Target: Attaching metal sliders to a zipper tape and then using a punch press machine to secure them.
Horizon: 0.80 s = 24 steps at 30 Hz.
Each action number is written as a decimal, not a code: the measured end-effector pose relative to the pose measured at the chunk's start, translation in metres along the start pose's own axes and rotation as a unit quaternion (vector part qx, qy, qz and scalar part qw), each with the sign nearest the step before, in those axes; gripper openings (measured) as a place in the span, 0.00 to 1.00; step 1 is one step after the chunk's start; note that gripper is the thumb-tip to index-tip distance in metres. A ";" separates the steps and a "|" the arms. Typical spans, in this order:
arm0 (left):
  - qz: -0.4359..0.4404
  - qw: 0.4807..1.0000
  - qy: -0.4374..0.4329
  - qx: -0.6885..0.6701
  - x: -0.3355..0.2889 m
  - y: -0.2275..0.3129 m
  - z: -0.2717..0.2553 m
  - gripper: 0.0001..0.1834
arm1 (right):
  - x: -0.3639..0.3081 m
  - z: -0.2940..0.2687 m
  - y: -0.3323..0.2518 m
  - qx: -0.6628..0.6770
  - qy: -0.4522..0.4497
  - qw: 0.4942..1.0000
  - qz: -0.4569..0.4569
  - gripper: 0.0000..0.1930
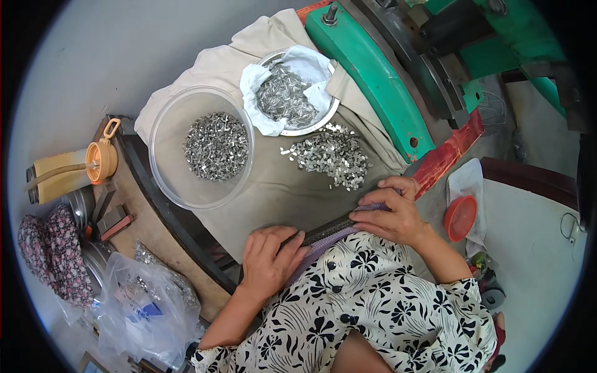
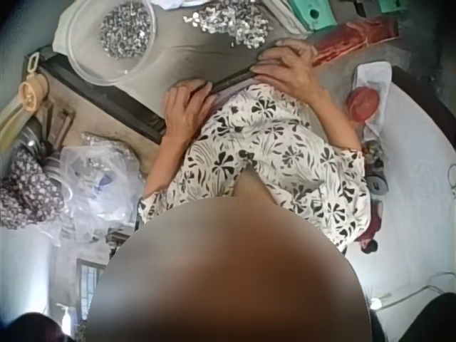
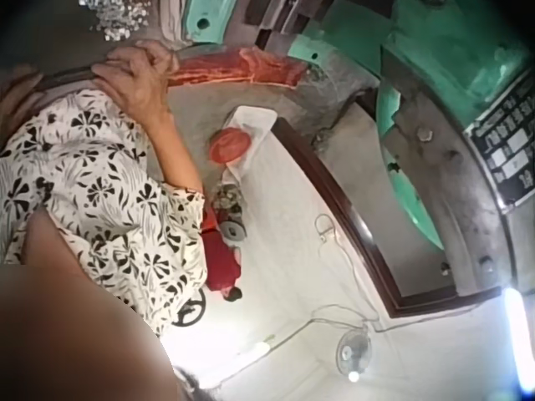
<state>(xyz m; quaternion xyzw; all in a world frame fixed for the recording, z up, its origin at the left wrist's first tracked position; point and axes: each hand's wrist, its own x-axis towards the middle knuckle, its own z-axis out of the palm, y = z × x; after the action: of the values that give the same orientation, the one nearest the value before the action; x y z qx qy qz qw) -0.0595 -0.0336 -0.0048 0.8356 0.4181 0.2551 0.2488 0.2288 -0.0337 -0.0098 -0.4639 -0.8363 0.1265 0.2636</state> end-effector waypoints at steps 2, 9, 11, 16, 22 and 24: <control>0.004 1.000 0.003 0.001 0.001 0.000 0.000 0.21 | 0.000 0.000 0.003 0.036 -0.015 0.999 0.025 0.15; -0.004 1.000 -0.002 0.005 0.001 0.001 0.000 0.19 | 0.003 -0.004 0.001 0.058 -0.031 0.996 0.064 0.16; -0.003 1.000 -0.003 0.004 0.002 0.001 0.001 0.19 | 0.003 -0.005 0.002 0.069 -0.034 0.994 0.081 0.16; -0.009 1.000 -0.004 0.000 0.003 0.002 0.001 0.19 | 0.001 -0.007 0.001 0.082 -0.024 0.992 0.093 0.15; -0.010 1.000 0.003 0.002 0.002 0.003 0.000 0.19 | -0.002 -0.012 -0.006 0.040 0.019 0.998 0.033 0.11; -0.009 1.000 0.006 0.006 0.002 0.003 0.000 0.19 | -0.001 -0.014 -0.011 0.008 0.024 1.000 0.012 0.11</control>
<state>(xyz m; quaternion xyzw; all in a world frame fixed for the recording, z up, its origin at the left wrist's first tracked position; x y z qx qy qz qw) -0.0564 -0.0334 -0.0026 0.8317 0.4285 0.2556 0.2437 0.2294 -0.0413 0.0062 -0.4746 -0.8230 0.1254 0.2857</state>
